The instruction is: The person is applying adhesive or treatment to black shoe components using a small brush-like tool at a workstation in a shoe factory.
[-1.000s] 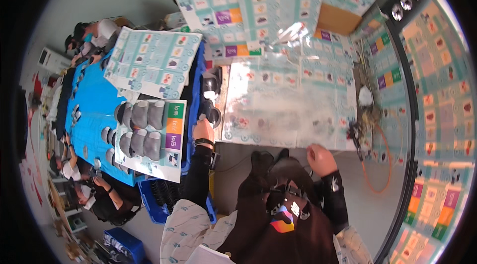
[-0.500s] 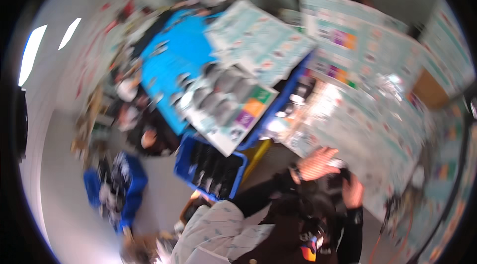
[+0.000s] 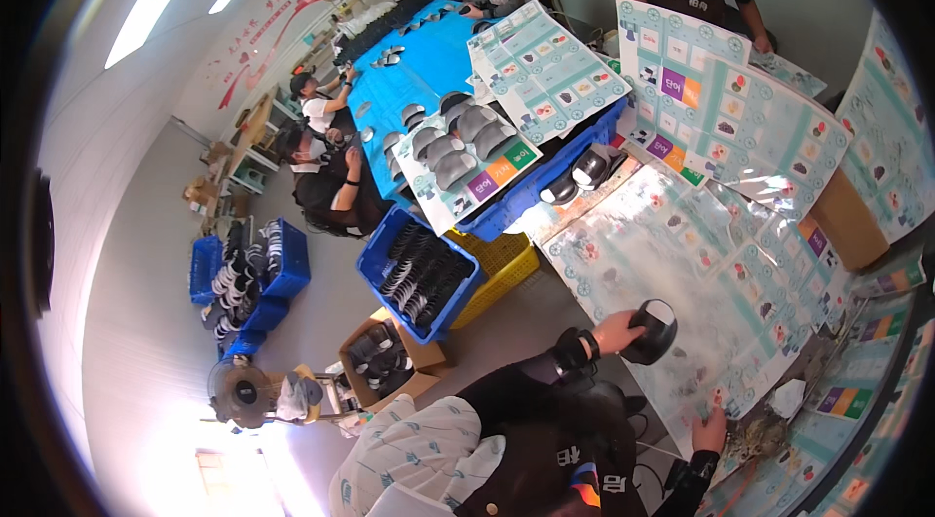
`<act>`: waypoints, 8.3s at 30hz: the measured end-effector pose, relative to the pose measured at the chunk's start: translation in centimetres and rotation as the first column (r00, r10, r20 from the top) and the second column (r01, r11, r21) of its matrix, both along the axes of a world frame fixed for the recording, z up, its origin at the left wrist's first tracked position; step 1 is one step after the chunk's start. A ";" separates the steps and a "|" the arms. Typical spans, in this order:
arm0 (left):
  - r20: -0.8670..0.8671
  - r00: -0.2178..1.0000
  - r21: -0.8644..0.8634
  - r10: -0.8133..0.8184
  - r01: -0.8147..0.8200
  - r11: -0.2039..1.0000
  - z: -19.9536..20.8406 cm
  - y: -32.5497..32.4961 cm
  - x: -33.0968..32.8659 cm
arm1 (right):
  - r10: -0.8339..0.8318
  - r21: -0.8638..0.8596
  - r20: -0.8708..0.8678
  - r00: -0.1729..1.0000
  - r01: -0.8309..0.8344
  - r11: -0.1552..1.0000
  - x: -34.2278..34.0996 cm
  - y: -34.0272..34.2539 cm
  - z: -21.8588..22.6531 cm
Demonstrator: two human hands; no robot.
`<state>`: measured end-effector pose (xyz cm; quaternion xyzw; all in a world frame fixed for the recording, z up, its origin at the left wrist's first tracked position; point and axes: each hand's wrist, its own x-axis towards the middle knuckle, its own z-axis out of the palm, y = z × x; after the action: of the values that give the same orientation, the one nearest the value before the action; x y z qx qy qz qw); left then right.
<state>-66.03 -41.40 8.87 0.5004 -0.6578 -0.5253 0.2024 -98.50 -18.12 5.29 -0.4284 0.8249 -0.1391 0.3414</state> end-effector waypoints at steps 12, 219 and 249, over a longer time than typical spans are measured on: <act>0.317 0.948 -0.004 -0.002 0.003 1.000 -2.9 0.8 1.4 | -0.204 0.152 -0.394 0.896 0.282 0.947 -2.4 7.9 -9.9; 0.688 0.514 -0.610 0.513 0.027 0.792 5.5 -31.1 35.6 | -0.191 -0.191 -0.408 0.893 0.121 0.974 15.5 -12.1 2.4; -0.008 1.000 -0.512 0.013 -0.015 0.859 14.6 -9.1 24.3 | 0.429 -0.377 0.850 0.305 -0.217 0.901 34.2 -28.9 15.5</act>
<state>-41.76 -50.46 23.48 0.4323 -0.7695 -0.3312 0.3335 -64.25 -47.06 20.76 -0.4652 0.3730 -0.3593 0.7179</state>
